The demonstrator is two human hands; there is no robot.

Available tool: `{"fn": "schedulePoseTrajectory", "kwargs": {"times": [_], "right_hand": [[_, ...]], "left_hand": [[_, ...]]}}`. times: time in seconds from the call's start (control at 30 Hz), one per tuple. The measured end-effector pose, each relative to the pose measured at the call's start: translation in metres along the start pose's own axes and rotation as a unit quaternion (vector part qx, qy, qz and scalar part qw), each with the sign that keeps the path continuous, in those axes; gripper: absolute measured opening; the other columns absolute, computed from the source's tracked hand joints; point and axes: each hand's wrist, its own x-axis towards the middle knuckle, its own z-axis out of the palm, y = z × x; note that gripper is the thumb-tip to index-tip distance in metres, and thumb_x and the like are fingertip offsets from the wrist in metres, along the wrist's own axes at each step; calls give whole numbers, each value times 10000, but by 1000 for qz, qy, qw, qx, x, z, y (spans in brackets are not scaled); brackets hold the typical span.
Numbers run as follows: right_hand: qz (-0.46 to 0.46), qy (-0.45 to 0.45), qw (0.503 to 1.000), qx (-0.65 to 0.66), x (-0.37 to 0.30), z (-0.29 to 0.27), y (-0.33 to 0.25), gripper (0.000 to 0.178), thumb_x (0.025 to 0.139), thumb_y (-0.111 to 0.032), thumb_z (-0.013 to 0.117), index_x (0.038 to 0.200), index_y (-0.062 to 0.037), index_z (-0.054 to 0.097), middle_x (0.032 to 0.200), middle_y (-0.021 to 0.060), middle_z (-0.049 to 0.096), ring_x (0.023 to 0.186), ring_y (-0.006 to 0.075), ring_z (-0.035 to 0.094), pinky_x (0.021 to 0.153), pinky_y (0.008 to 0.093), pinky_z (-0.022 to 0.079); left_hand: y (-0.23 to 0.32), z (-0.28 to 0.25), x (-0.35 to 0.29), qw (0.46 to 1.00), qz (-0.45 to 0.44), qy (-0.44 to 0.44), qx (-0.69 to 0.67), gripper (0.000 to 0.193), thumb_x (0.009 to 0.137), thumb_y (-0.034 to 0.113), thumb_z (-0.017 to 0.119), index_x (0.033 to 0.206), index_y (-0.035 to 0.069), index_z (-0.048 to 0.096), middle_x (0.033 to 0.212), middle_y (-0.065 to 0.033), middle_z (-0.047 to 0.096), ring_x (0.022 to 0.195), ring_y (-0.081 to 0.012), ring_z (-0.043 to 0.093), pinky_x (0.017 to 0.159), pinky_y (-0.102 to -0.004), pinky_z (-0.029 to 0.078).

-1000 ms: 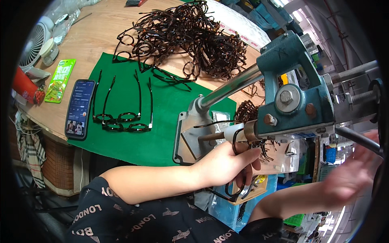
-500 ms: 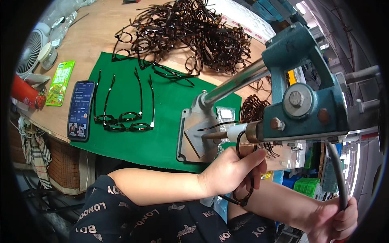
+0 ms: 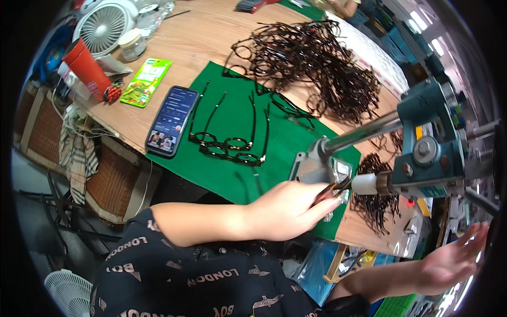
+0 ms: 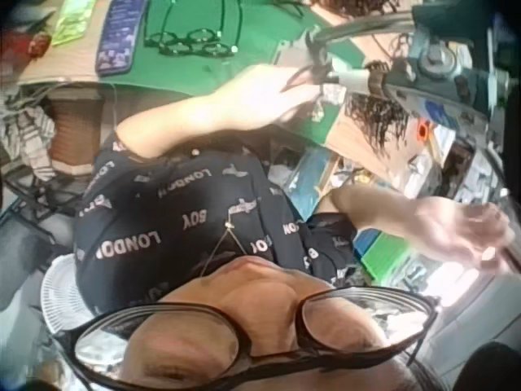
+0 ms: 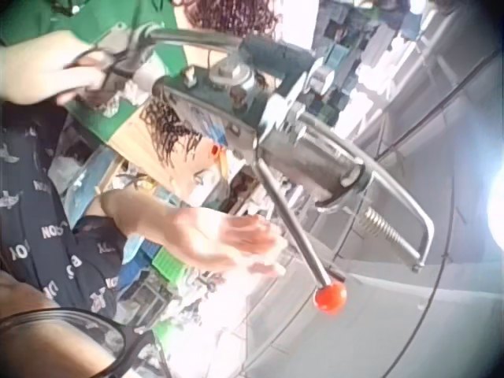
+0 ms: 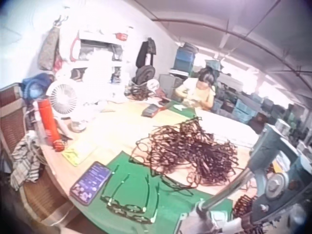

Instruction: The person assembles eyeglasses by hand, attaching temple arms to frames and using a heat gun to bend the arms into shape. The person repeatedly picks up frames, attaches parts, and uses the heat gun to adjust the arms.

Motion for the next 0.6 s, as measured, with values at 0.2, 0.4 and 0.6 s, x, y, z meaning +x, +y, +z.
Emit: {"fn": "schedulePoseTrajectory", "kwargs": {"times": [0.2, 0.4, 0.6], "right_hand": [[281, 53, 957, -55, -96, 36, 19, 465, 863, -115, 402, 1304, 17, 332, 1148, 161, 513, 1113, 246, 479, 971, 370, 352], [333, -36, 938, -87, -132, 15, 13, 414, 907, -74, 402, 1311, -2, 347, 1174, 122, 513, 1104, 195, 481, 957, 327, 347], [379, -36, 920, -95, -157, -4, 10, 402, 906, -29, 398, 1306, -13, 369, 1156, 111, 519, 1077, 186, 491, 951, 320, 363]], "left_hand": [[-45, -33, -45, 969, -65, -17, 238, 337, 923, 340, 442, 835, 43, 577, 560, -86, 575, 543, -263, 591, 546, -354, 464], [-58, -79, -32, 886, -52, 21, 461, 350, 860, 370, 524, 737, 48, 581, 624, -94, 601, 597, -276, 600, 574, -364, 475], [-51, -154, 31, 808, 49, 262, 525, 222, 772, 275, 628, 772, 56, 596, 748, -127, 566, 801, -297, 562, 720, -388, 456]]}}
